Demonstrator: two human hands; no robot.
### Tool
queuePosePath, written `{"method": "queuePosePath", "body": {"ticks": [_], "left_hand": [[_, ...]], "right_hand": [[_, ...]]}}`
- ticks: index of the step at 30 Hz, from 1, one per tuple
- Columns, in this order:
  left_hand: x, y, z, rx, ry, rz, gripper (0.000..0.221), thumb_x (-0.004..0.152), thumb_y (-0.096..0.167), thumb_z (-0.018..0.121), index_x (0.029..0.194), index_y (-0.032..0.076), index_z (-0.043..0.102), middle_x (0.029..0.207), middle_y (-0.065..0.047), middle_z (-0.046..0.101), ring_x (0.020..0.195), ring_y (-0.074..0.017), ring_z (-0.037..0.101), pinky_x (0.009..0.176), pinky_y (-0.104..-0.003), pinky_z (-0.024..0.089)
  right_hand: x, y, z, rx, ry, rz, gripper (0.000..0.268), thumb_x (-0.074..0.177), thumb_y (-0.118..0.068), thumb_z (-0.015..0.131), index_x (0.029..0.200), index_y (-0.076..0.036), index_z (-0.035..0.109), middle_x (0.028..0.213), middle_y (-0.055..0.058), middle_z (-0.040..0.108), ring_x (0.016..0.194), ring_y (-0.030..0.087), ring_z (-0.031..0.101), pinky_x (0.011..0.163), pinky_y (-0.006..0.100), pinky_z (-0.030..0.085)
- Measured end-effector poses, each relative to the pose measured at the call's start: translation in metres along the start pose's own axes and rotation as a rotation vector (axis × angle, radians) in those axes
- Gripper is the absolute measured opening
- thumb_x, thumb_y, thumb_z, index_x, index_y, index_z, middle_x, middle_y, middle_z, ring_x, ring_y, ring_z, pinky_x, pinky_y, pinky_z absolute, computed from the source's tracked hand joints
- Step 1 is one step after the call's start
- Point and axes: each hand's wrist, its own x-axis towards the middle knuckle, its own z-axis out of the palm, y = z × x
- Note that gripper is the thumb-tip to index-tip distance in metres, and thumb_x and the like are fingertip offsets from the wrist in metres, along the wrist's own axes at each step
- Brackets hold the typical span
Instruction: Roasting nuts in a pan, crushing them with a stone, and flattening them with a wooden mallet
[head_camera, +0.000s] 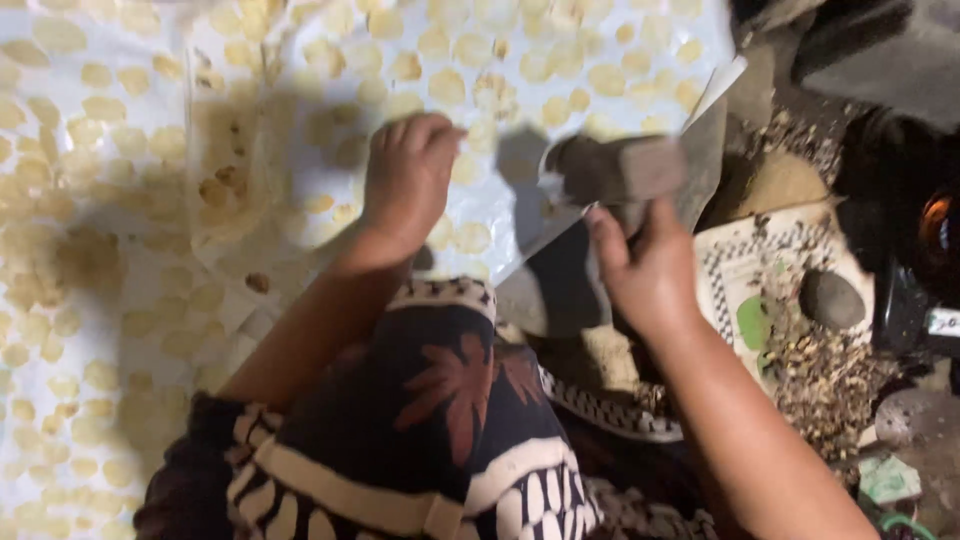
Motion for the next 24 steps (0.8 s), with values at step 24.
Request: {"method": "queuePosePath", "body": {"ticks": [24], "left_hand": [[-0.018,0.077,0.004,-0.169,-0.202,-0.422,0.045,0.071,0.032,0.089,0.109,0.012,0.074,0.098,-0.009,0.071,0.099,-0.0329,0.069,0.093,-0.047,0.052]], "right_hand": [[-0.061,0.031,0.081,-0.153,-0.262,0.047,0.052,0.098,-0.042,0.064,0.095,0.009,0.06,0.08,0.041,0.067,0.082,0.061,0.067,0.068,0.069,0.052]]}}
